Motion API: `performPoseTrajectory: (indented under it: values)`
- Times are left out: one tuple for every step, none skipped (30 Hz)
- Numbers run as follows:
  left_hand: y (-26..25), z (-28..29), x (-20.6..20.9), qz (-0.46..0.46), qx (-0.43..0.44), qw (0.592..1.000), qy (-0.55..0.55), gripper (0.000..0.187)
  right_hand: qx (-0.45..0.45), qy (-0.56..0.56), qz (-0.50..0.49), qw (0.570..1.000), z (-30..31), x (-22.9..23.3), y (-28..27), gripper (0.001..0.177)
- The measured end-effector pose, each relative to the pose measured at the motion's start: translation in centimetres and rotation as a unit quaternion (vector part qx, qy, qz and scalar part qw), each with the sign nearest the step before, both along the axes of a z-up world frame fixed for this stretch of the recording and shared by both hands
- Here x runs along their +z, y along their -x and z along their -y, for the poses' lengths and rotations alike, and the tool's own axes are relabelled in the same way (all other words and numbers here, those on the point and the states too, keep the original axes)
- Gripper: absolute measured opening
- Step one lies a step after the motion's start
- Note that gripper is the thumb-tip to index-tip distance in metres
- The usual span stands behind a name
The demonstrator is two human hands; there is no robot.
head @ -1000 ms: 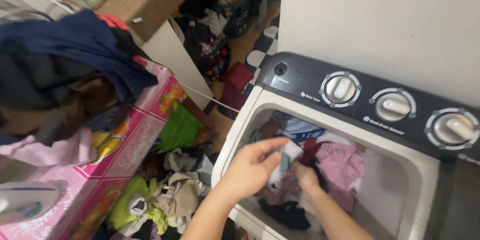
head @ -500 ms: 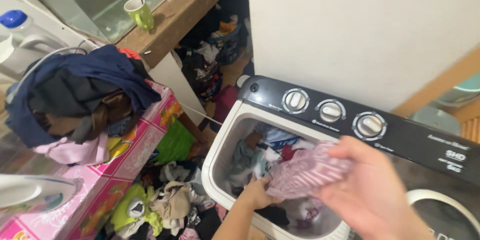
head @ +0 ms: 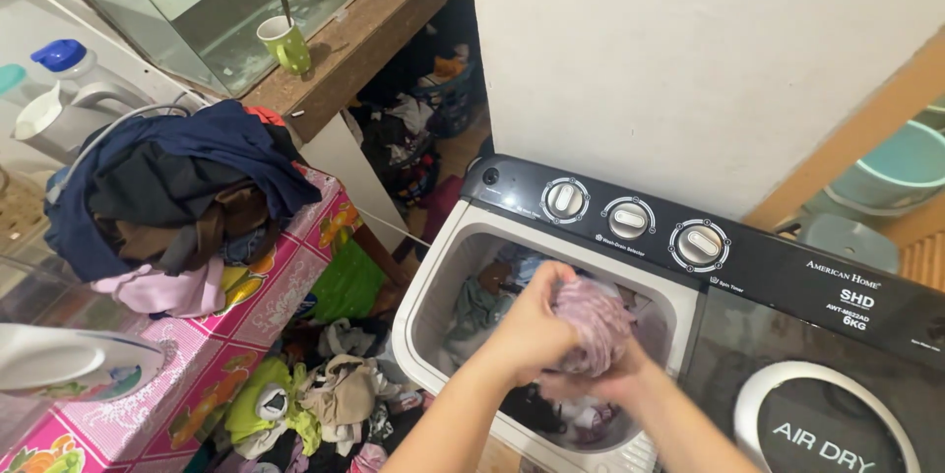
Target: The person transfers items of clothing from a bucket into the spin dryer compartment of a washing machine, secures the lids, and turns the timer dial. Later, they take individual pieces of laundry from a basin and manually scrub them against each other inside the wash tub before placing them back into the basin.
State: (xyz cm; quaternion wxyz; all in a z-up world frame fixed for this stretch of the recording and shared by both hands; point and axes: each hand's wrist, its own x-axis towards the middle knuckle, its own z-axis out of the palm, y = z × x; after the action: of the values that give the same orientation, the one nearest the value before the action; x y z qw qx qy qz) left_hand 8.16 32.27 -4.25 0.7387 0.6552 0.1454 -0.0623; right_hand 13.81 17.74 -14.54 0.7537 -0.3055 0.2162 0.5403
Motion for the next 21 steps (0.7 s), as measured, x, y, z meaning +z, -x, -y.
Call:
performPoseTrajectory:
  values:
    - [-0.3,0.1,-0.5,-0.058,0.026,0.982,0.178,0.046,0.001,0.0,-0.002,1.0,-0.8,-0.7,0.7,0.045]
    - [-0.8,-0.6,-1.1,-0.055,0.026,0.983,0.176,0.046,-0.021,-0.004,0.203,0.979,-1.8,-1.1,0.7,0.04]
    - [-1.0,-1.8,-2.0,-0.053,0.065,0.952,0.295,0.049,-0.038,-0.018,0.399,0.916,-2.3,-1.3,0.4,0.036]
    - [-0.5,-2.6,-3.0,-0.057,0.103,0.903,0.413,0.057,-0.037,-0.017,0.395,0.918,-2.2,-1.4,0.4,0.036]
    - [0.3,-3.3,-4.0,-0.061,0.105,0.903,0.413,0.057,-0.096,-0.026,0.179,0.979,-2.1,-1.4,0.2,0.034]
    - [0.5,-4.3,-4.8,-0.064,0.127,0.915,0.378,0.059,-0.149,-0.039,-0.041,0.987,-2.2,-1.3,-0.6,0.035]
    - [0.5,-4.7,-5.4,-0.067,0.149,0.925,0.342,0.073,-0.15,-0.039,-0.039,0.987,-2.3,-1.1,-1.0,0.035]
    - [0.8,-4.4,-6.1,-0.067,0.149,0.925,0.343,0.073,-0.128,0.001,-0.013,0.992,-2.3,-1.1,-1.0,0.036]
    - [1.0,-3.9,-6.6,-0.085,0.162,0.915,0.359,0.079,-0.106,0.04,0.013,0.993,-2.4,-1.1,-1.0,0.037]
    - [1.0,-3.5,-6.9,-0.102,0.176,0.905,0.374,0.085,-0.105,0.041,0.014,0.993,-2.5,-1.1,-1.1,0.037]
    - [1.1,-3.0,-7.2,-0.101,0.177,0.904,0.376,0.085,-0.087,0.053,-0.006,0.995,-2.7,-1.3,-1.0,0.038]
    - [1.4,-2.5,-7.5,-0.117,0.18,0.881,0.423,0.086,-0.069,0.064,-0.026,0.995,-2.7,-1.4,-0.9,0.04]
    - [1.7,-2.1,-7.9,-0.131,0.182,0.854,0.469,0.088,-0.069,0.065,-0.026,0.995,-2.6,-1.4,-0.9,0.04]
    - [1.5,-1.9,-8.3,-0.131,0.18,0.855,0.469,0.088,-0.061,0.052,0.001,0.997,-2.4,-1.2,-1.0,0.039]
    - [1.2,-1.8,-8.8,-0.123,0.193,0.858,0.459,0.081,-0.053,0.04,0.028,0.997,-2.3,-0.8,-1.1,0.039]
    - [1.1,-1.7,-9.4,-0.116,0.205,0.862,0.45,0.074,-0.054,0.041,0.028,0.997,-2.4,0.0,-0.9,0.039]
    - [1.2,-1.3,-10.0,-0.117,0.203,0.862,0.45,0.074,-0.05,0.076,0.003,0.996,-2.6,1.1,-0.7,0.044]
    - [1.3,-0.9,-10.7,-0.036,0.225,0.902,0.367,0.067,-0.046,0.111,-0.021,0.993,-3.0,2.4,-0.6,0.05]
    - [1.4,-0.5,-11.3,0.046,0.243,0.928,0.278,0.06,-0.048,0.111,-0.02,0.993,-3.2,3.9,-0.5,0.05]
    - [1.7,-0.1,-11.7,0.045,0.241,0.928,0.279,0.06,-0.036,0.192,-0.061,0.979,-3.1,5.2,-0.1,0.063]
    - [2.0,0.2,-11.9,0.081,0.213,0.957,0.181,0.054,-0.024,0.271,-0.103,0.957,-3.0,6.0,0.1,0.077]
